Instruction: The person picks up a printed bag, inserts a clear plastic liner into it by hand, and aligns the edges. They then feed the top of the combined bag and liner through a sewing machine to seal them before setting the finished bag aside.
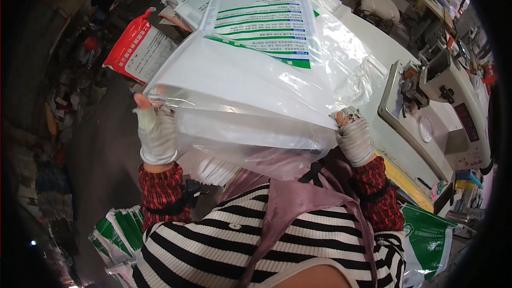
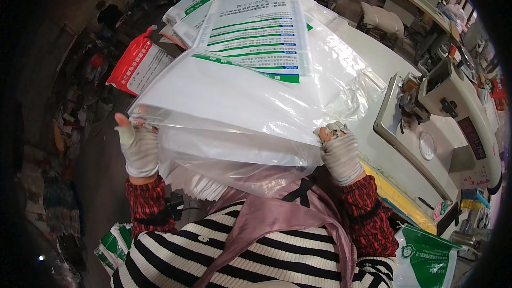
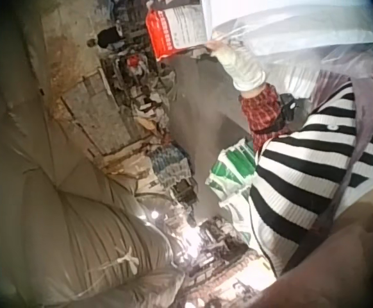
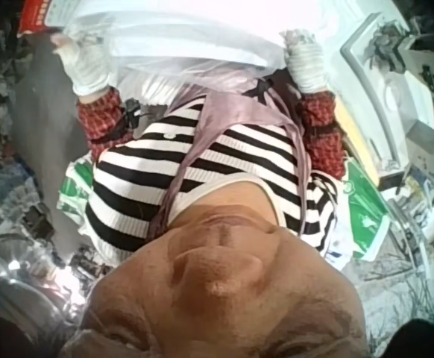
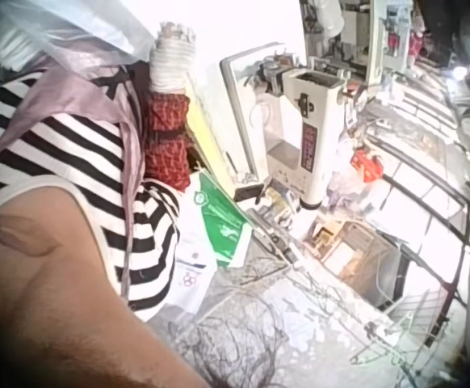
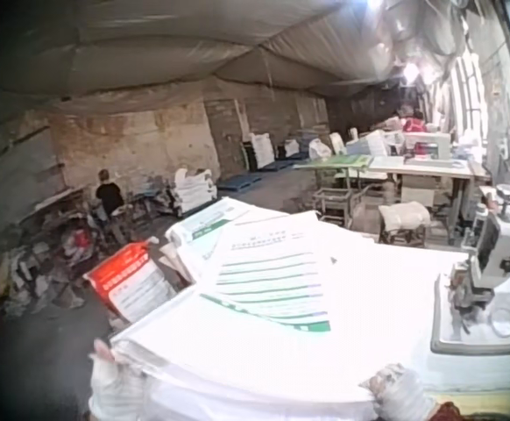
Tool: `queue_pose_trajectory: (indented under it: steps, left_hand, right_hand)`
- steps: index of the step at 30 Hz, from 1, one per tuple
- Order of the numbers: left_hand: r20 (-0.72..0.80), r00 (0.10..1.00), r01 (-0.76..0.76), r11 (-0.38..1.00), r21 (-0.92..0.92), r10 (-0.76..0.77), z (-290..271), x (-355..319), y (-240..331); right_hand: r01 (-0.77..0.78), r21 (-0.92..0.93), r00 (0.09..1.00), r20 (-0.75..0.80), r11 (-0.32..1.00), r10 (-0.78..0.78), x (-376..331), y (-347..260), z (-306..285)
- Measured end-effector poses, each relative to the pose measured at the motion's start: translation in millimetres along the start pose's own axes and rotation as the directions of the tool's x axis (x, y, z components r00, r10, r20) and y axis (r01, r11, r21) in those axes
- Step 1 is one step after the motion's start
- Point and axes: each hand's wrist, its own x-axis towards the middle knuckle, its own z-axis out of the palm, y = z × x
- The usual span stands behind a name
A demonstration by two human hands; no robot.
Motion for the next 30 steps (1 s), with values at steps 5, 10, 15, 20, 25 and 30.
queue_pose_trajectory:
  steps: [5, 10, 15, 20, 25, 30]
  left_hand:
    - [-0.24, 0.939, -0.015, 0.725, 0.688, 0.247, -5.3, 31.5, -20.6]
    - [-0.083, 0.959, -0.281, 0.943, -0.176, 0.27, 100.8, 100.3, -16.1]
    - [0.73, 0.66, -0.039, 0.978, -0.206, 0.18, 272.3, 225.3, -149.9]
    - [0.846, 0.531, -0.832, -0.22, 0.509, -0.047, 359.9, 201.5, -358.6]
    - [0.86, 0.388, -0.895, -0.36, 0.265, -0.332, 388.5, 79.6, -387.2]
    - [0.861, 0.241, -0.937, -0.339, 0.085, -0.448, 385.4, 46.6, -394.7]
  right_hand:
    - [0.023, 0.059, 0.99, -0.142, 0.998, -0.015, -3.2, 3.0, -11.0]
    - [0.092, 0.167, 0.955, -0.292, 0.982, -0.04, -7.7, 0.8, -48.1]
    - [-0.342, 0.859, 0.897, 0.178, 0.382, 0.404, -67.5, -6.2, -17.9]
    - [-0.298, 0.946, 0.752, 0.314, -0.126, 0.58, -162.7, -24.6, -9.3]
    - [-0.77, 0.476, 0.567, 0.204, 0.425, 0.798, -260.9, -38.9, -18.2]
    - [-0.877, 0.276, 0.477, 0.386, 0.394, 0.79, -256.1, -34.2, -78.5]
